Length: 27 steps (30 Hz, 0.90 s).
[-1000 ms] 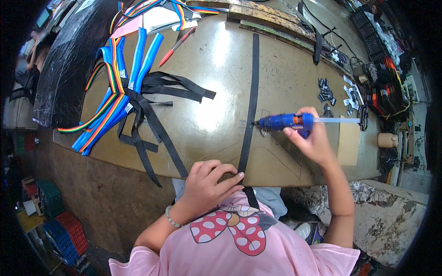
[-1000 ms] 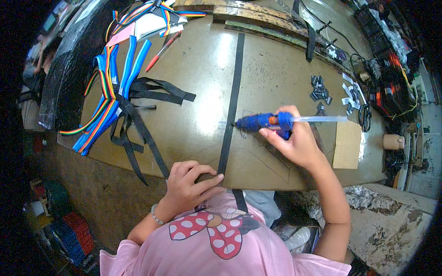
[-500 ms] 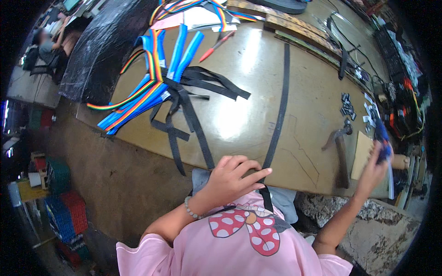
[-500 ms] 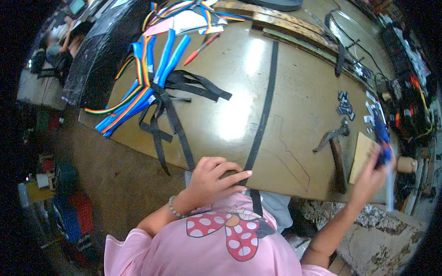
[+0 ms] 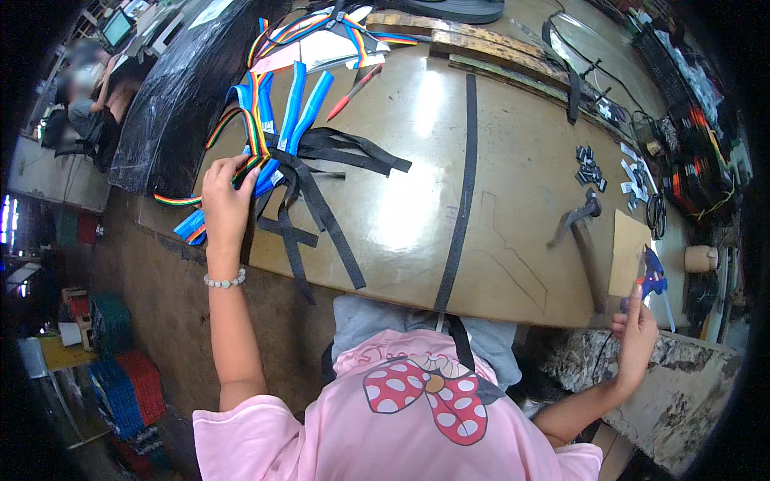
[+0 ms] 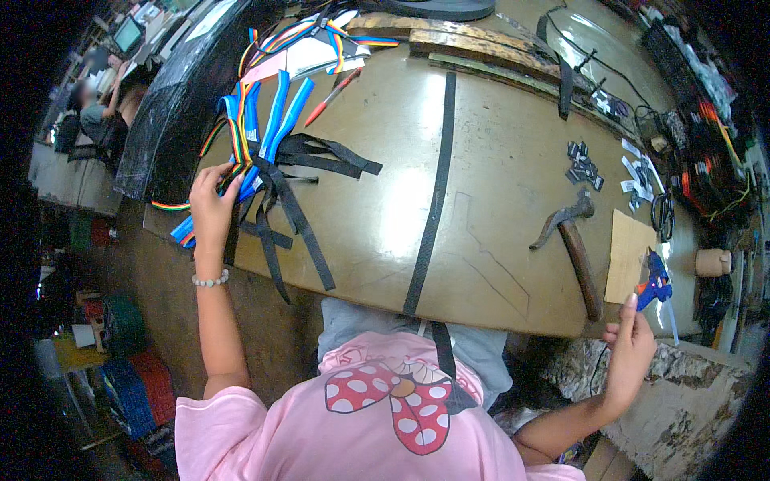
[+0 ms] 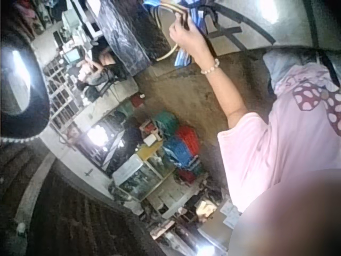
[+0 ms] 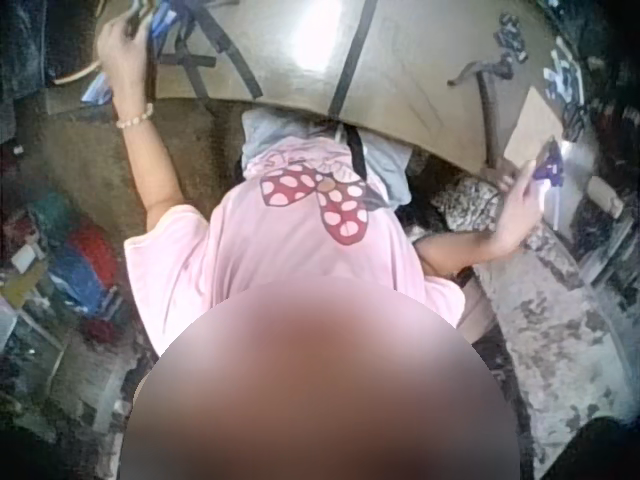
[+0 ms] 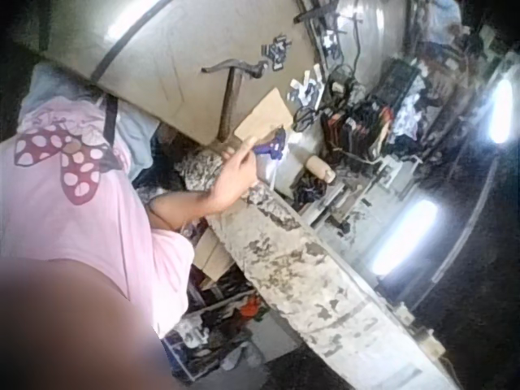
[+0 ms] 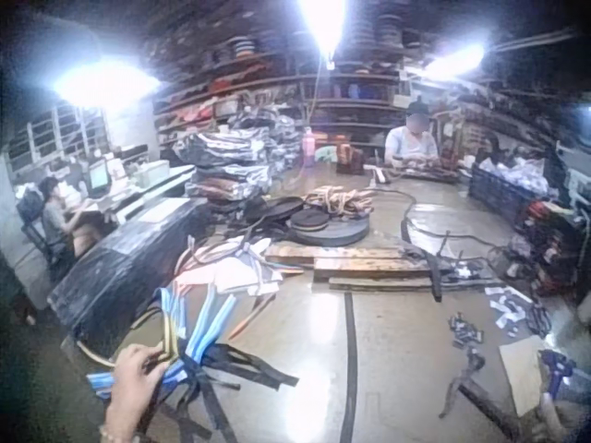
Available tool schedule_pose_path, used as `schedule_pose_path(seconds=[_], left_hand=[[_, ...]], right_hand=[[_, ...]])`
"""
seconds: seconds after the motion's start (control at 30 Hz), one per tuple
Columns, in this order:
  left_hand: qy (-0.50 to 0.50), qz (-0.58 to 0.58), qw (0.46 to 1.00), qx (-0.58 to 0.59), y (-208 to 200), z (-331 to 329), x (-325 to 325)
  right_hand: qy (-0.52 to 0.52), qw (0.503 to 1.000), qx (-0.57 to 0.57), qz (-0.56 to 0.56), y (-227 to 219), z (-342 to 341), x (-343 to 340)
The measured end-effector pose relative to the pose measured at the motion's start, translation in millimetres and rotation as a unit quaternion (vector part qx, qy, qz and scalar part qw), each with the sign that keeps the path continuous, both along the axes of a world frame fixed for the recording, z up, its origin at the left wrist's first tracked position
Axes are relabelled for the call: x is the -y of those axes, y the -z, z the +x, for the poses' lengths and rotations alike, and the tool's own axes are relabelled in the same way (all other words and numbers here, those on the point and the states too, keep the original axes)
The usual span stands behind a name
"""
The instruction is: The person repeatedly applies hot glue to a black strap and attaches small rectangular pieces, then presses them in place. They handle multiple rainbow-colored and black straps, aligning and gluing components one at a time on a cluttered workbench.
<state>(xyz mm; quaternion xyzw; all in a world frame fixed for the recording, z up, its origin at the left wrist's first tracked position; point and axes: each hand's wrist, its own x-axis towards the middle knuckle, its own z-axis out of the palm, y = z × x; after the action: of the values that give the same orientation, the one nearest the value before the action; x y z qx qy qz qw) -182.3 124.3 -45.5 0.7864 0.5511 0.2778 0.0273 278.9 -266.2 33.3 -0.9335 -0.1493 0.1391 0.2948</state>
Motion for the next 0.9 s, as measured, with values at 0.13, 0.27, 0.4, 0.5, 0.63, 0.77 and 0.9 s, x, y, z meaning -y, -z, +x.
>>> schedule_pose_path(seconds=[0.13,0.27,0.4,0.5,0.63,0.77,0.9], left_hand=[[0.079,0.07,0.994,-0.006,4,-4,-8],[0.042,0.053,0.997,0.03,-21,1,-3],[-0.115,0.264,0.934,0.213,-99,36,18],[0.033,0.322,0.897,0.3,-155,81,60],[0.244,0.146,0.922,0.263,-156,155,122],[0.363,-0.054,0.898,0.244,-121,191,112],[0.337,-0.197,0.89,0.234,-71,196,100]], right_hand=[[-0.08,0.994,0.038,0.064,-18,-39,-33],[-0.136,0.975,0.153,0.086,-37,-61,-69],[-0.164,0.85,0.457,0.204,-52,-69,-113],[-0.163,0.774,0.49,0.367,-65,-93,-139],[-0.408,0.692,0.447,0.393,-77,-125,-180],[-0.324,0.839,-0.106,0.425,-37,-133,-190],[-0.302,0.868,-0.249,0.304,12,-107,-177]])
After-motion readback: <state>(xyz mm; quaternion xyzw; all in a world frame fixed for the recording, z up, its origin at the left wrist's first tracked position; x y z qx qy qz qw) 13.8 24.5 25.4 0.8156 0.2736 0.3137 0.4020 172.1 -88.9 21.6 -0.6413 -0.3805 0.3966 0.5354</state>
